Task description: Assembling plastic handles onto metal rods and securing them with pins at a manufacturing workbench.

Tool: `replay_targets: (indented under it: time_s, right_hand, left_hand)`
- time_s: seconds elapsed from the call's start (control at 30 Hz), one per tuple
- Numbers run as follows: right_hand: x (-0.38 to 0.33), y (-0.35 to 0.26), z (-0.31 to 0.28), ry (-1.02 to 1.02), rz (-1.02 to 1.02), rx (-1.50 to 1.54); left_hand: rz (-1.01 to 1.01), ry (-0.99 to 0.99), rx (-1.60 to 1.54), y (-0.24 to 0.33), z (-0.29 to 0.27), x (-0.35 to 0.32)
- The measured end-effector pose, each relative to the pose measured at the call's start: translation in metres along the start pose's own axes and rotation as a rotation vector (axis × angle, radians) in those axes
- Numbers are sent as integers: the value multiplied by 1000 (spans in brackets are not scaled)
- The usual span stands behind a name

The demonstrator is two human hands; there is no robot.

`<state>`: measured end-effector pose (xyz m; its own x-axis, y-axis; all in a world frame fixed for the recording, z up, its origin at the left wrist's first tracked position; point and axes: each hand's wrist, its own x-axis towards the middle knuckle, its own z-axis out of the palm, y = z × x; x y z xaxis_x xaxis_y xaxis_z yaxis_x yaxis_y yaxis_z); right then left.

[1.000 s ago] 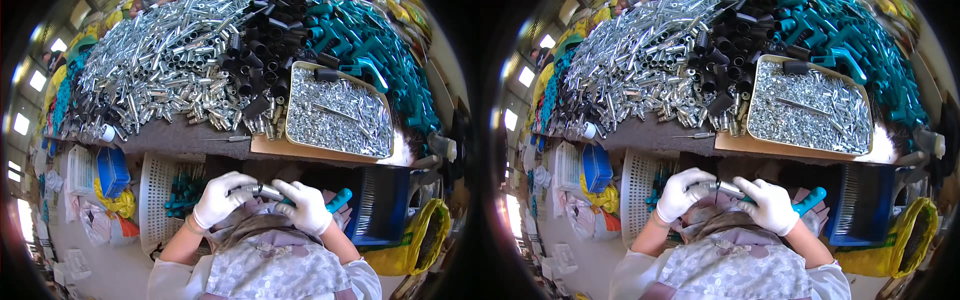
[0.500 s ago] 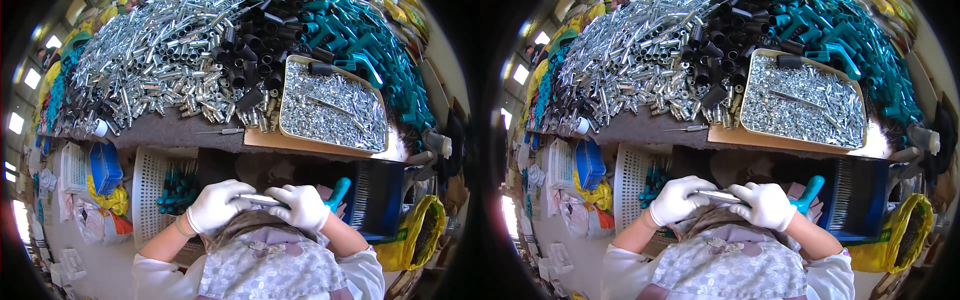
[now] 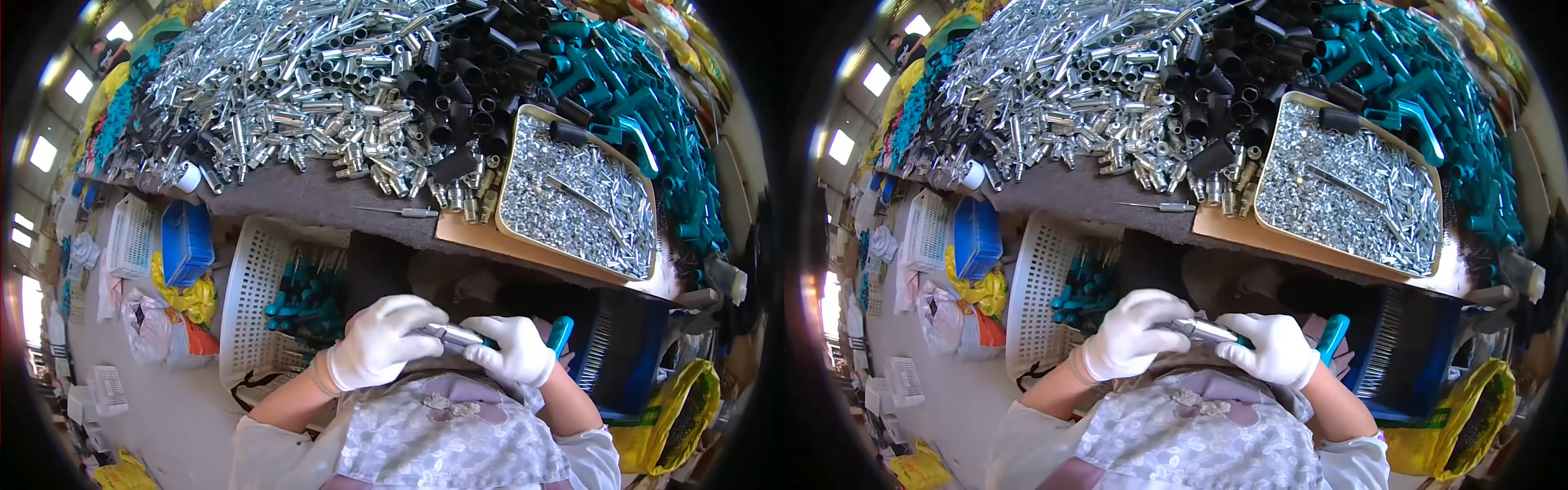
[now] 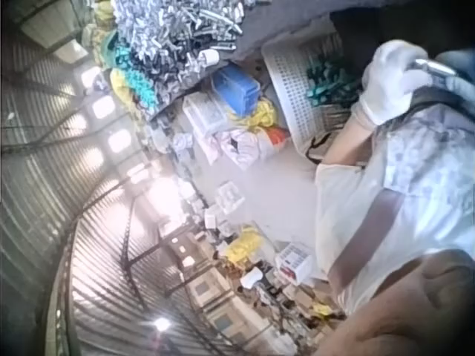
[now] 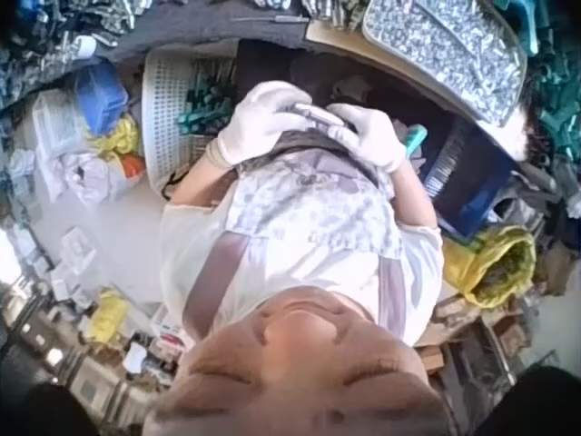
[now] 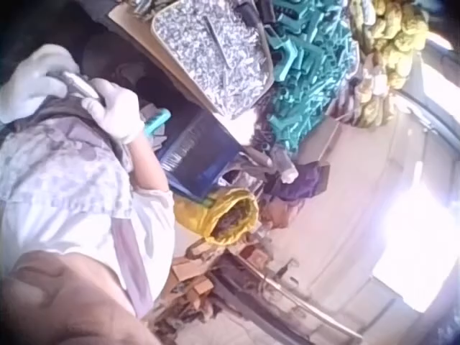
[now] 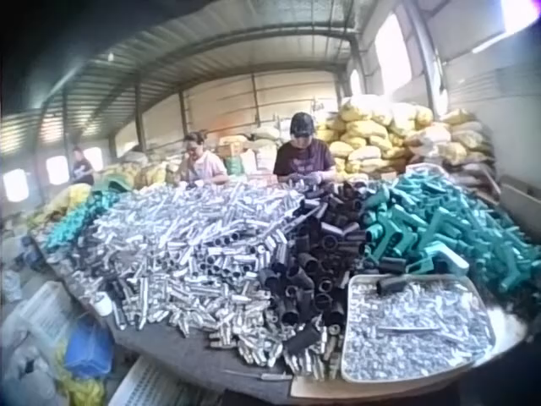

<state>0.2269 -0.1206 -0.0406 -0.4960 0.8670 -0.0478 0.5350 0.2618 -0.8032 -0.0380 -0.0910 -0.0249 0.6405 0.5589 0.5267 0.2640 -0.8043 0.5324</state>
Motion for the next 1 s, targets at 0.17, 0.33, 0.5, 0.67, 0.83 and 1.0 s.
replay_targets:
  time_s: [0.17,0.33,0.5,0.67,0.83,1.0]
  right_hand:
    - [6,-7,5,31,-35,-160]
    - [2,-7,-3,11,-39,-159]
    - [-1,-8,1,49,-43,-248]
    - [-3,-7,0,42,-28,-227]
    - [-1,-10,0,43,-50,-265]
    - [-1,-12,-2,58,-20,-282]
  left_hand:
    - [-703,-109,-442,-8,-1,-14]
    - [13,-79,92,3,-4,1]
    - [-629,-103,-336,0,3,-9]
    - [-114,-51,113,6,-1,4]
    - [-626,-52,-437,3,11,-10]
    - [-321,13,-98,2,-1,3]
